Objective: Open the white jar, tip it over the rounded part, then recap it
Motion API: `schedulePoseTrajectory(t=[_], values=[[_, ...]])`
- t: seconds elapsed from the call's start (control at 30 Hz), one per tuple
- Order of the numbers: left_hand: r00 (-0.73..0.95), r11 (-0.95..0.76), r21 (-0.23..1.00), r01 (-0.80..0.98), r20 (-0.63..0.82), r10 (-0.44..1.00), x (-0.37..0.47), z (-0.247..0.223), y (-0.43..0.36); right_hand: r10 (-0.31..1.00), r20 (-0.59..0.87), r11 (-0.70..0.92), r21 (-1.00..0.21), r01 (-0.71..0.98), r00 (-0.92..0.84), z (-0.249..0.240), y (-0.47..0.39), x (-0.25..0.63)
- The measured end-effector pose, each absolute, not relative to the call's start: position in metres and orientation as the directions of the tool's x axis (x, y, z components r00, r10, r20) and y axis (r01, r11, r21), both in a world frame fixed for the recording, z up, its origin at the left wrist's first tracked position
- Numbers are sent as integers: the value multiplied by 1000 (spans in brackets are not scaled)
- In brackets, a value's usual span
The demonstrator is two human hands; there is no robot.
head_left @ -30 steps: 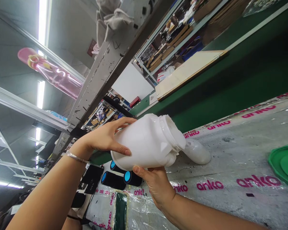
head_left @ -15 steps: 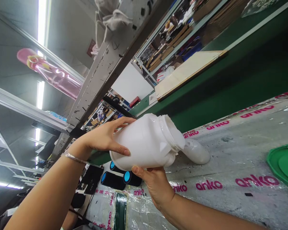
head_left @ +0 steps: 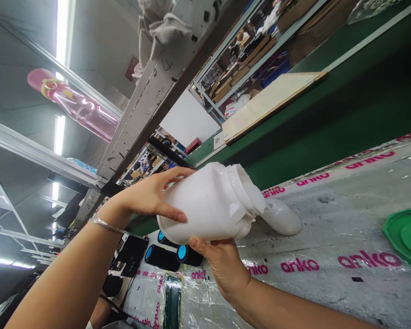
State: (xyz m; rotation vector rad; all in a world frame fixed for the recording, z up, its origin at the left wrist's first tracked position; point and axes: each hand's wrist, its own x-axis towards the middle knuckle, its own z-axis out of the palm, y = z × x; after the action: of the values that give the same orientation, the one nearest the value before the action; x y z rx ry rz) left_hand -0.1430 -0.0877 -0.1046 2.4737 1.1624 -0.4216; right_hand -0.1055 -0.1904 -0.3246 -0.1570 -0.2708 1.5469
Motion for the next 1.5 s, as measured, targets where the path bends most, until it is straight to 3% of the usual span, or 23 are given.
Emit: schedulePoseTrajectory(t=[1.1,1.5], values=[[608,-580,212,786,-431,666,-139,-102,-88,998,55,7,-292,-957,-10,-324,-190,-104],[613,-611,161,775,-426,665,-140,-101,-86,999,42,5,-269,-963,-7,-324,-190,-105]])
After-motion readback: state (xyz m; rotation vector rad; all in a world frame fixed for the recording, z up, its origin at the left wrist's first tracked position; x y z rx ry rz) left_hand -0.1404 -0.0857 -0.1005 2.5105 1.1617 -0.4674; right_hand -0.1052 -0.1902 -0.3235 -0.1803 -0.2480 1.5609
